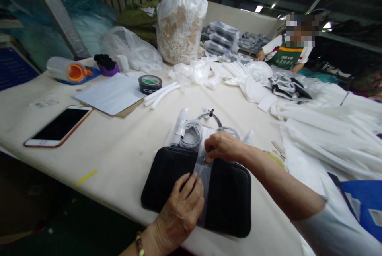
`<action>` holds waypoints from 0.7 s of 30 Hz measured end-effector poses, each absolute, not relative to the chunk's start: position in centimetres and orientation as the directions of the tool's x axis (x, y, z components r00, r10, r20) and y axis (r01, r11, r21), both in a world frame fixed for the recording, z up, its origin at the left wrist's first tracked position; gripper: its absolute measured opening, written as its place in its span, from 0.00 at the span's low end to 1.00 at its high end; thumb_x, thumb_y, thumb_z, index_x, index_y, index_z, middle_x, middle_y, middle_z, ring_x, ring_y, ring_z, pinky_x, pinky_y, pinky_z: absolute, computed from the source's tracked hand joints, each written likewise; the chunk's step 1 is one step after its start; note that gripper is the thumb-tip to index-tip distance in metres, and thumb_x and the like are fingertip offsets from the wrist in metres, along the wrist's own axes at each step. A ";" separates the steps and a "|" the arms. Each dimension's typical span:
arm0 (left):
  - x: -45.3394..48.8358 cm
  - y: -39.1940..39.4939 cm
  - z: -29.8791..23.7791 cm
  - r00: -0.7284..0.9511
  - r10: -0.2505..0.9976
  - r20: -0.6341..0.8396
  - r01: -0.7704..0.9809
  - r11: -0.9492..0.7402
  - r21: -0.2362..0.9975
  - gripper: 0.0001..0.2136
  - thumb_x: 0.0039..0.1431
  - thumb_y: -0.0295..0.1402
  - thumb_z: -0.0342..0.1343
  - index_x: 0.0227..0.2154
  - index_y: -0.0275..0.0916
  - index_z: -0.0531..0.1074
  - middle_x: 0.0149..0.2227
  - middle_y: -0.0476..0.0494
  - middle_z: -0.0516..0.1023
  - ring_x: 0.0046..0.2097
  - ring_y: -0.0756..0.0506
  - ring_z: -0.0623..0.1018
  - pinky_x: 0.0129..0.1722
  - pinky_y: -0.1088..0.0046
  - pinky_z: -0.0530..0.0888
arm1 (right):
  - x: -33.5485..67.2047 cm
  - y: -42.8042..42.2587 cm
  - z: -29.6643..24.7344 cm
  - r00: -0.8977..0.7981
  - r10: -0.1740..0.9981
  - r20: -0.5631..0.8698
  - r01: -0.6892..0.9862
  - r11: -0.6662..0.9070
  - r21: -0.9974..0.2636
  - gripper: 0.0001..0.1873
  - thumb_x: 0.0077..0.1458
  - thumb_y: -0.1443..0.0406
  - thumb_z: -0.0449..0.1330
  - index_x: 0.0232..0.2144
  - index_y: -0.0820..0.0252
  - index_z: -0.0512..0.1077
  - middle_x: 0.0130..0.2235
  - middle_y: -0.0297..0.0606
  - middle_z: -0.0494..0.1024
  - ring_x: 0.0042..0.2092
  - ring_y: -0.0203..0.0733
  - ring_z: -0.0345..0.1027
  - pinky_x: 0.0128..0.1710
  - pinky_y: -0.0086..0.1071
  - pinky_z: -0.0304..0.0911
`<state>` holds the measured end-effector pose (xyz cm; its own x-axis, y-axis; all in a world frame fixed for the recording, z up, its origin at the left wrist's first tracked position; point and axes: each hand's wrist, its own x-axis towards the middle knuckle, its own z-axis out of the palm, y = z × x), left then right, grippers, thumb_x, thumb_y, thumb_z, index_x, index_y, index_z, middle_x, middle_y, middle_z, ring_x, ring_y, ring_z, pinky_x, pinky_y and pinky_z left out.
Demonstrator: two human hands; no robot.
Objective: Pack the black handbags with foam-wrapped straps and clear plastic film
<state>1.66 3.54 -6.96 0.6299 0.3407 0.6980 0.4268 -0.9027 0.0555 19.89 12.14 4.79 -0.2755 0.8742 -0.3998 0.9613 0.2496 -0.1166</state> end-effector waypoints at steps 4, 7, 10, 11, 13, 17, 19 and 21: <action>1.5 3.6 -7.0 0.623 0.319 0.714 0.417 -0.908 0.043 0.15 0.60 0.18 0.39 0.39 0.25 0.71 0.41 0.35 0.72 0.51 0.38 0.70 0.48 0.57 0.71 | 20.1 10.6 5.2 -0.248 0.924 -0.292 0.968 0.220 -0.124 0.07 0.50 0.63 0.62 0.33 0.59 0.76 0.32 0.35 0.75 0.34 0.36 0.67 0.28 0.25 0.54; 1.6 3.5 -7.0 0.613 0.323 0.721 0.416 -0.908 0.052 0.14 0.59 0.17 0.40 0.39 0.24 0.71 0.39 0.35 0.71 0.50 0.38 0.70 0.48 0.56 0.72 | 19.4 6.9 4.2 -0.278 0.957 -0.081 0.958 0.269 -0.103 0.10 0.57 0.70 0.52 0.37 0.62 0.73 0.38 0.40 0.74 0.38 0.39 0.66 0.35 0.30 0.56; 1.8 3.5 -7.2 0.588 0.350 0.729 0.438 -0.896 0.077 0.14 0.59 0.17 0.39 0.39 0.25 0.70 0.40 0.34 0.70 0.50 0.38 0.70 0.48 0.57 0.72 | 18.5 2.3 1.4 -0.394 0.911 0.124 0.911 0.405 -0.081 0.14 0.57 0.72 0.49 0.43 0.61 0.70 0.44 0.42 0.74 0.45 0.45 0.63 0.44 0.37 0.56; 1.9 3.5 -7.2 0.566 0.369 0.737 0.454 -0.886 0.095 0.14 0.58 0.17 0.40 0.38 0.25 0.70 0.41 0.34 0.70 0.50 0.39 0.70 0.48 0.58 0.72 | 18.1 0.9 0.2 -0.418 0.891 0.177 0.898 0.435 -0.068 0.16 0.58 0.72 0.49 0.48 0.62 0.68 0.50 0.44 0.72 0.51 0.47 0.60 0.50 0.41 0.53; 1.9 3.5 -7.3 0.529 0.399 0.749 0.471 -0.872 0.132 0.13 0.58 0.17 0.41 0.40 0.25 0.69 0.44 0.32 0.69 0.51 0.39 0.69 0.48 0.59 0.72 | 17.4 -1.2 -1.9 -0.450 0.854 0.260 0.875 0.480 -0.063 0.18 0.58 0.70 0.50 0.51 0.64 0.65 0.54 0.44 0.68 0.56 0.48 0.55 0.58 0.46 0.43; 1.3 3.3 -7.5 0.589 0.342 0.732 0.418 -0.904 0.085 0.15 0.60 0.19 0.40 0.47 0.26 0.66 0.48 0.32 0.70 0.55 0.38 0.66 0.52 0.59 0.67 | 16.8 -3.7 -3.2 -0.379 0.878 0.292 0.865 0.449 -0.226 0.17 0.57 0.66 0.52 0.50 0.58 0.66 0.48 0.36 0.75 0.53 0.42 0.60 0.62 0.44 0.36; 1.1 3.2 -7.8 0.595 0.316 0.739 0.407 -0.911 0.063 0.17 0.61 0.21 0.38 0.48 0.27 0.67 0.48 0.34 0.71 0.56 0.38 0.65 0.55 0.59 0.63 | 17.7 -4.9 -2.3 -0.303 0.870 0.389 0.859 0.426 -0.283 0.14 0.56 0.65 0.53 0.46 0.54 0.67 0.43 0.30 0.78 0.48 0.38 0.65 0.61 0.39 0.41; 1.4 3.7 -8.5 0.563 0.317 0.763 0.376 -0.921 0.105 0.19 0.61 0.21 0.37 0.50 0.33 0.67 0.48 0.38 0.72 0.57 0.40 0.64 0.59 0.59 0.57 | 20.0 -6.3 -0.8 -0.171 0.840 0.515 0.895 0.352 -0.276 0.12 0.56 0.67 0.53 0.43 0.53 0.68 0.40 0.29 0.79 0.45 0.35 0.68 0.59 0.36 0.46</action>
